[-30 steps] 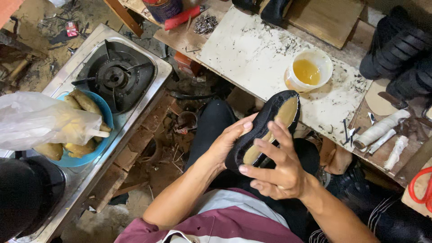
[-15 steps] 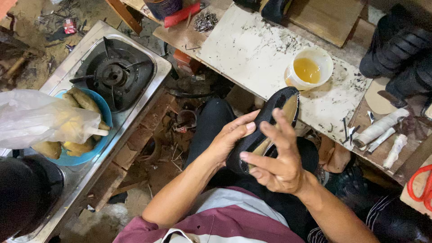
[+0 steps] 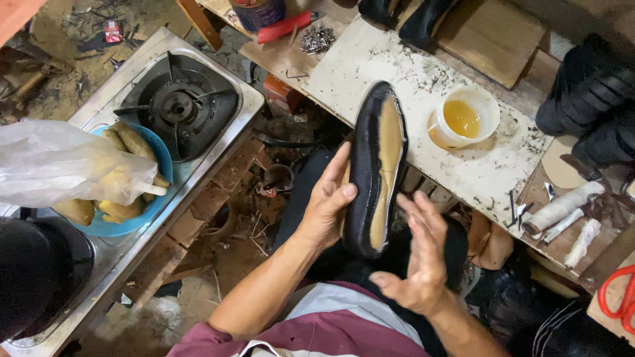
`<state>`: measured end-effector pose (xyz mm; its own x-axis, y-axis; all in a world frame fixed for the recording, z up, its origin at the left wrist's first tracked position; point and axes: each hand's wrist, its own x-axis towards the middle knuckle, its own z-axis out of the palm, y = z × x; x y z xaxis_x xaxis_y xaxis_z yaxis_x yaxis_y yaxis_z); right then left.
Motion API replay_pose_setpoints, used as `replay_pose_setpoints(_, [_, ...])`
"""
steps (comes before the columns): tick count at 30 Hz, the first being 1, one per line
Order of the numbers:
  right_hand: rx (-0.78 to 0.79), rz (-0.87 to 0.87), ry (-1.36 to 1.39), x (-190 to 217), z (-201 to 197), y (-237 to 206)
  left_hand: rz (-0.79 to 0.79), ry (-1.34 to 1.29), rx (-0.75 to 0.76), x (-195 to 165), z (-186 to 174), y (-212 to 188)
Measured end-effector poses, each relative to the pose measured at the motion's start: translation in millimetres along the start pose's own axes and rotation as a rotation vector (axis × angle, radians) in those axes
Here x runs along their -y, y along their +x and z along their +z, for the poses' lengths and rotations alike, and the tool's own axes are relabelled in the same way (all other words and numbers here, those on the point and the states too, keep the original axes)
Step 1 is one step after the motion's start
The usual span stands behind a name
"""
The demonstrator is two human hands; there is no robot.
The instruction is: The person applies a liquid adhesive to the sole of a black shoe using their fingers, then places the shoe on a wooden shelf. They repeat this process with a second shoe, applying the liquid to the sole and placing it on the shelf.
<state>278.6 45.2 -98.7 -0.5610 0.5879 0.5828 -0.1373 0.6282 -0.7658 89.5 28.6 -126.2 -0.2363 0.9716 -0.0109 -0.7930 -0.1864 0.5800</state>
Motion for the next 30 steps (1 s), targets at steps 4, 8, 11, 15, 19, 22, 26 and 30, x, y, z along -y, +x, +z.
replay_pose_setpoints(4, [-0.025, 0.215, 0.060, -3.4, 22.2, -13.7, 0.113, 0.014, 0.016, -0.4, -3.3, -2.4])
replay_pose_setpoints(8, [-0.126, 0.311, 0.224, -13.4, 24.1, -17.2, 0.077, -0.182, 0.008, -5.6, -13.5, -3.8])
replay_pose_setpoints(11, [-0.091, 0.184, 0.167, -19.0, 7.3, -10.0, -0.091, -0.380, -0.005, -13.4, -24.0, -2.8])
replay_pose_setpoints(15, [-0.113, 0.229, 0.223, -23.9, -28.9, 13.9, -0.361, -0.316, 0.288, -22.4, -38.9, -9.3])
replay_pose_setpoints(19, [-0.059, 0.218, 0.268, -30.7, -40.2, 33.9, -0.579, -0.294, 0.471, -23.3, -56.7, -14.2])
replay_pose_setpoints(22, [-0.026, 0.242, 0.032, -40.3, -35.2, 38.3, -0.487, -0.152, 0.356, -21.9, -71.7, -14.2])
replay_pose_setpoints(26, [-0.069, 0.318, -0.128, -65.1, -38.1, 42.2, -0.382, -0.736, 0.496, -20.8, -87.0, -6.2])
replay_pose_setpoints(30, [-0.063, 0.254, -0.256, -99.3, -45.0, 52.7, -0.510, -0.918, 0.367, -23.3, -97.5, -6.1])
